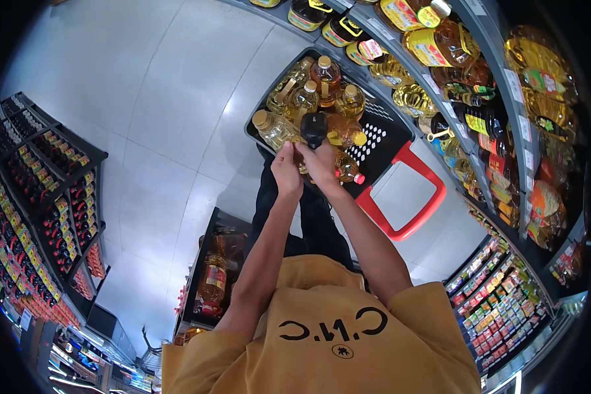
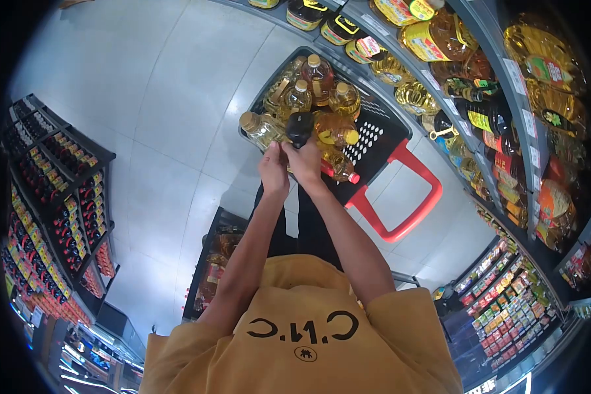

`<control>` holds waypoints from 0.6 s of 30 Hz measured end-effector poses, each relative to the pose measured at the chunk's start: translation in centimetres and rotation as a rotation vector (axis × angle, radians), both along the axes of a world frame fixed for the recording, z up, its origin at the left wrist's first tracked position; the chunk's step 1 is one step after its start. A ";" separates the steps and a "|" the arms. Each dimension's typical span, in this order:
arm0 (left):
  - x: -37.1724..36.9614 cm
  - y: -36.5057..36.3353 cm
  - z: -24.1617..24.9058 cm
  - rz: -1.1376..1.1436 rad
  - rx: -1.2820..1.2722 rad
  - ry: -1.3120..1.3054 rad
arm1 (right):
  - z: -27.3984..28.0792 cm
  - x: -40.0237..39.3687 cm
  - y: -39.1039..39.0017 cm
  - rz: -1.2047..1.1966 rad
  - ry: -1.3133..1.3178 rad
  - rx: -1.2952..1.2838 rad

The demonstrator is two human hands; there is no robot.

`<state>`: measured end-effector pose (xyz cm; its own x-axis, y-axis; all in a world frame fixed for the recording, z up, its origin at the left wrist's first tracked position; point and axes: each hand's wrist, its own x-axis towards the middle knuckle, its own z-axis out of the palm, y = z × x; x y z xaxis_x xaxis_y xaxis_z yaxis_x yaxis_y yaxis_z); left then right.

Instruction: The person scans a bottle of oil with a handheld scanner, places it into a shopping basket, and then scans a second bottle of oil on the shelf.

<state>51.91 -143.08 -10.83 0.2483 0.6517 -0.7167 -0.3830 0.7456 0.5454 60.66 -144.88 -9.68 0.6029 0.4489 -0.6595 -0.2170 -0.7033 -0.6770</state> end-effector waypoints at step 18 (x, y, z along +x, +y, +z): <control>-0.3 0.8 -5.0 0.186 -0.152 0.062 | -4.6 -1.6 2.1 0.132 -0.053 -0.064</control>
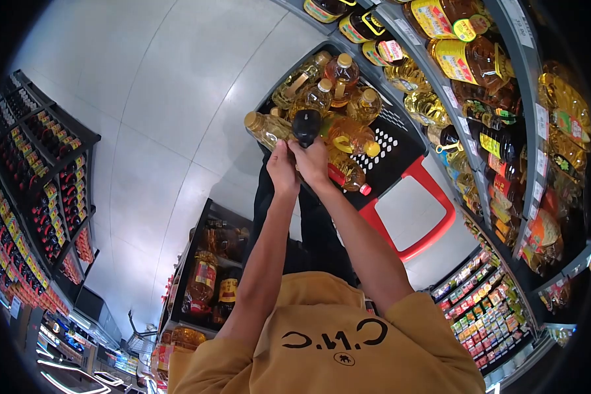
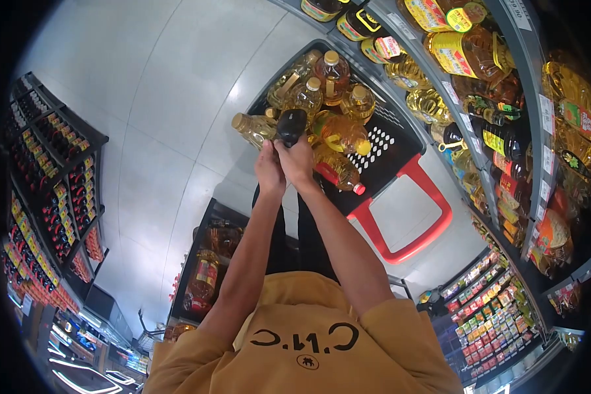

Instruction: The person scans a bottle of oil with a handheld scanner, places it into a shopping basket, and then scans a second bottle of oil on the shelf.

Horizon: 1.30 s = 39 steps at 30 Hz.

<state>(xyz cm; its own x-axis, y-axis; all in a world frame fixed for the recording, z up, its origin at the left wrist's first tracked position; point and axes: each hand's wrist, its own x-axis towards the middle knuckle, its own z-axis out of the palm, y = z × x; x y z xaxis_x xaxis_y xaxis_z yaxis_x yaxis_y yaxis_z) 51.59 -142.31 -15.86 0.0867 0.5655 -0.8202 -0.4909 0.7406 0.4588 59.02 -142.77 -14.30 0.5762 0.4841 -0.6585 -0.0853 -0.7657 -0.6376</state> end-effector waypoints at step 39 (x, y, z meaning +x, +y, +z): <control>-1.9 0.1 0.8 -0.203 0.092 -0.130 | 2.6 -0.7 -2.8 -0.153 -0.008 0.117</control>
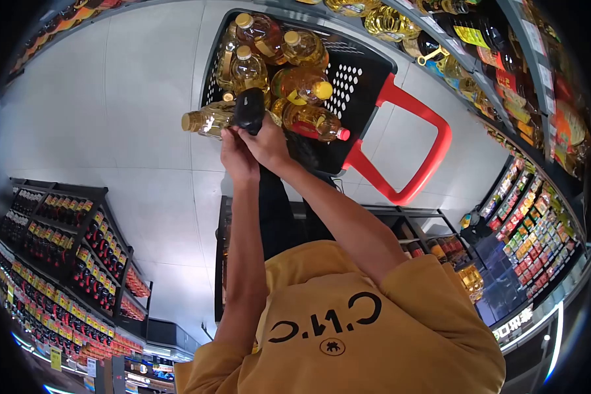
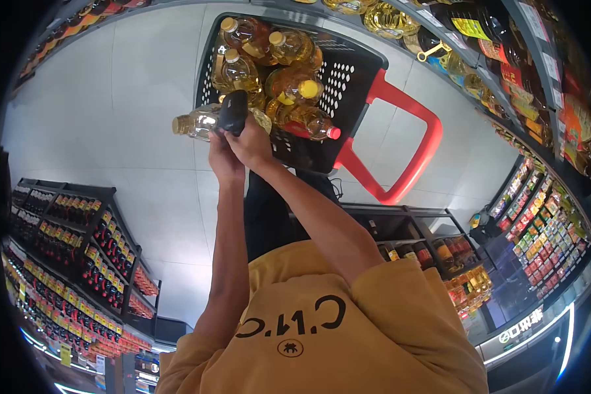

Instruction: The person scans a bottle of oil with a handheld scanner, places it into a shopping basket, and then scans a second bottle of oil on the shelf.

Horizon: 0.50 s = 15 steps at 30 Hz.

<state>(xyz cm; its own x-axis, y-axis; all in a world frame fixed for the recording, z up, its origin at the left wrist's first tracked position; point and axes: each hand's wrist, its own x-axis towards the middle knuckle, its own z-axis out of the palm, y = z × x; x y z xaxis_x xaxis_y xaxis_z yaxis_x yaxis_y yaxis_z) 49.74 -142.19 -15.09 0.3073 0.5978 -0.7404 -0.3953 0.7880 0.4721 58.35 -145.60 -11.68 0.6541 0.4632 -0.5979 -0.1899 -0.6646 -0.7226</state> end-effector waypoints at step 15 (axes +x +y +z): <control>0.6 7.5 13.0 -1.050 0.504 0.317 | 4.5 0.0 -4.4 -0.516 0.205 0.143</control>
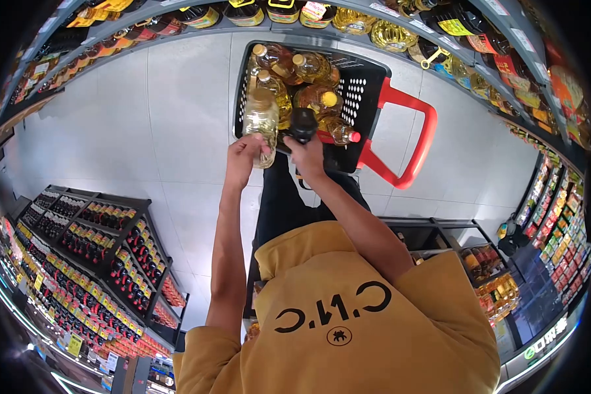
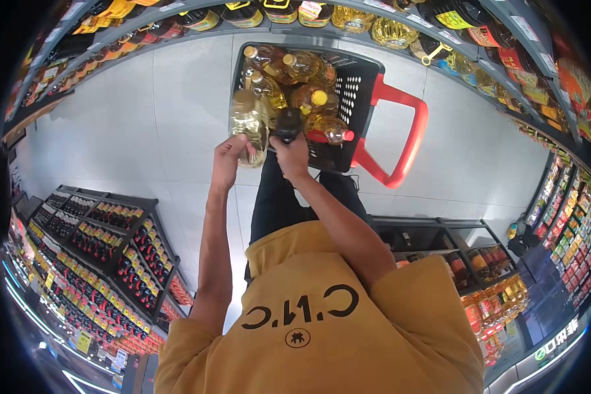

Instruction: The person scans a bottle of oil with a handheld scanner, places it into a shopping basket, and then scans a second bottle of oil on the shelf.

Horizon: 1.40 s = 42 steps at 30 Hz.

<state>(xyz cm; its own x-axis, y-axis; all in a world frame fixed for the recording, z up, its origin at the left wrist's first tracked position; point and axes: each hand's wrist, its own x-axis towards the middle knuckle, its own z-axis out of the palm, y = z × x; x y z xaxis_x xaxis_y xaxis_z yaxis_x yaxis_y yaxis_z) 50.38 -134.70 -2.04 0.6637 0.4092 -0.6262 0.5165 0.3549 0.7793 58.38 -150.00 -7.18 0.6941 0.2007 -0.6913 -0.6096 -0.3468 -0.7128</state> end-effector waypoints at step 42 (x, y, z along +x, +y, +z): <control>5.6 1.7 -12.2 -1.213 0.185 0.181 | -4.6 -6.5 5.6 -1.355 0.266 -0.020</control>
